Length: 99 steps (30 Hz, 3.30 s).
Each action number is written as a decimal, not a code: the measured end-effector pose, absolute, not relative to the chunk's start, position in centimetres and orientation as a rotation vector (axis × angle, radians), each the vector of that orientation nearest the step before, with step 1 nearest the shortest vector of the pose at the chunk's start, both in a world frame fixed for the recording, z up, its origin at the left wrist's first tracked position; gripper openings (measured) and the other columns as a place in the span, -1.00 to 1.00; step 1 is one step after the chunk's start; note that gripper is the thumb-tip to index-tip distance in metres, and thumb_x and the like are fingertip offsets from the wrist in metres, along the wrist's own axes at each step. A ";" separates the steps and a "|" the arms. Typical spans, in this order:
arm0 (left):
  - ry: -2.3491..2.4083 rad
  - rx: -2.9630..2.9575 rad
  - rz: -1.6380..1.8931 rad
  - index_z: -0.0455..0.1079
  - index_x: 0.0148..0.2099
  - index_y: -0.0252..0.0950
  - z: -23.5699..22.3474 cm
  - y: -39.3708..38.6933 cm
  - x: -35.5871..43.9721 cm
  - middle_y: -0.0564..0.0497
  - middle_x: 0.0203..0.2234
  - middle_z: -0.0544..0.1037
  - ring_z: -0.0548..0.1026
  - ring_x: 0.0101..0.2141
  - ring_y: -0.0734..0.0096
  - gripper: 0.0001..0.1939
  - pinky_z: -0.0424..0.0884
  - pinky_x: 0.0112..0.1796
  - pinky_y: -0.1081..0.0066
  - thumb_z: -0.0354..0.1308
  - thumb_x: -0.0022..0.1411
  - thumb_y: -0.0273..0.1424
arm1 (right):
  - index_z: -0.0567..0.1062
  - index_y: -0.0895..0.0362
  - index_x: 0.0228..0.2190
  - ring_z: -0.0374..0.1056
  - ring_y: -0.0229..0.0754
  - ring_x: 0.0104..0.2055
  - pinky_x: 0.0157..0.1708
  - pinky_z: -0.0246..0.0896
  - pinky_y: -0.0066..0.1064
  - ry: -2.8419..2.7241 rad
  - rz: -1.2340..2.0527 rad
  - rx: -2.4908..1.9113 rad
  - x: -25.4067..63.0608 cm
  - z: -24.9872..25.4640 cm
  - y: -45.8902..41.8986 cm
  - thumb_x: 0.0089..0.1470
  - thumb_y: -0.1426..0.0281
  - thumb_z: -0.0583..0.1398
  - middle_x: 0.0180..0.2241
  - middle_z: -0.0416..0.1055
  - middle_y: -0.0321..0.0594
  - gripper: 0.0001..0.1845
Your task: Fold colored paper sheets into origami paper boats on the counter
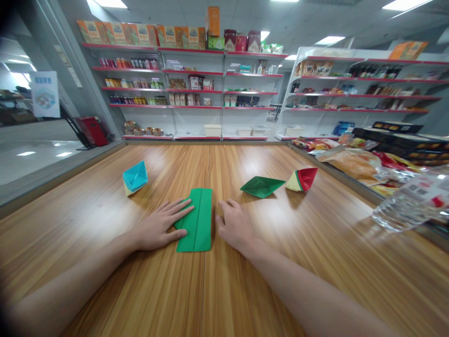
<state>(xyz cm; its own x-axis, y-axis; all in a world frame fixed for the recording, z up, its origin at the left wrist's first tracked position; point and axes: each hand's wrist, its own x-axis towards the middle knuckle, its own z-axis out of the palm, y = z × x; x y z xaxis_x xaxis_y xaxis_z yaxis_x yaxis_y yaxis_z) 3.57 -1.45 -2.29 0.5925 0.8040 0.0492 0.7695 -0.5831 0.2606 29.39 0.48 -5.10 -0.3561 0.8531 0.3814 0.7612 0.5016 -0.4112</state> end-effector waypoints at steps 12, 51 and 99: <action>1.347 2.612 0.278 -0.13 0.32 -0.05 -2.6 -1.3 3.6 0.00 0.30 -0.09 -0.11 0.26 0.13 -0.34 -0.14 0.18 0.01 -0.13 0.25 0.01 | 0.20 0.03 0.16 0.24 -0.11 0.06 0.02 0.20 -0.23 -2.417 0.567 -0.758 28.7 -2.9 -1.6 0.01 0.61 0.05 0.01 0.33 -0.12 -0.34; 1.352 1.473 1.602 0.39 -0.03 -0.27 -3.0 -0.6 3.1 -0.09 -0.01 0.45 0.33 0.07 0.10 -0.67 0.25 0.07 0.14 0.09 0.17 -0.27 | 0.49 0.14 -0.11 0.15 -0.13 0.18 0.17 0.03 -0.11 -2.601 0.405 -0.646 28.7 -3.6 -1.1 -0.12 0.73 0.02 0.06 0.34 -0.15 -0.44; 0.819 2.536 0.565 0.41 -0.03 -0.23 -2.3 -2.5 4.8 -0.11 0.00 0.41 0.33 0.05 0.21 -0.72 0.23 0.07 0.21 0.15 0.19 -0.36 | 0.48 0.13 -0.40 0.18 -0.05 0.12 0.14 -0.04 -0.04 -2.242 0.021 -0.909 28.0 -2.7 -1.8 0.01 0.42 0.19 0.04 0.32 -0.11 -0.94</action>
<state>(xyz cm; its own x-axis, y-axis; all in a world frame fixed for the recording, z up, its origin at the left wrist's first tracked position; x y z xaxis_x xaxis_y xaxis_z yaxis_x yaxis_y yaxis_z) 4.80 -2.55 -2.33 0.7446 0.6198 0.2479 0.4518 -0.7413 0.4963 28.03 -1.75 -2.68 -0.5033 0.6153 0.6067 0.6036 0.7528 -0.2627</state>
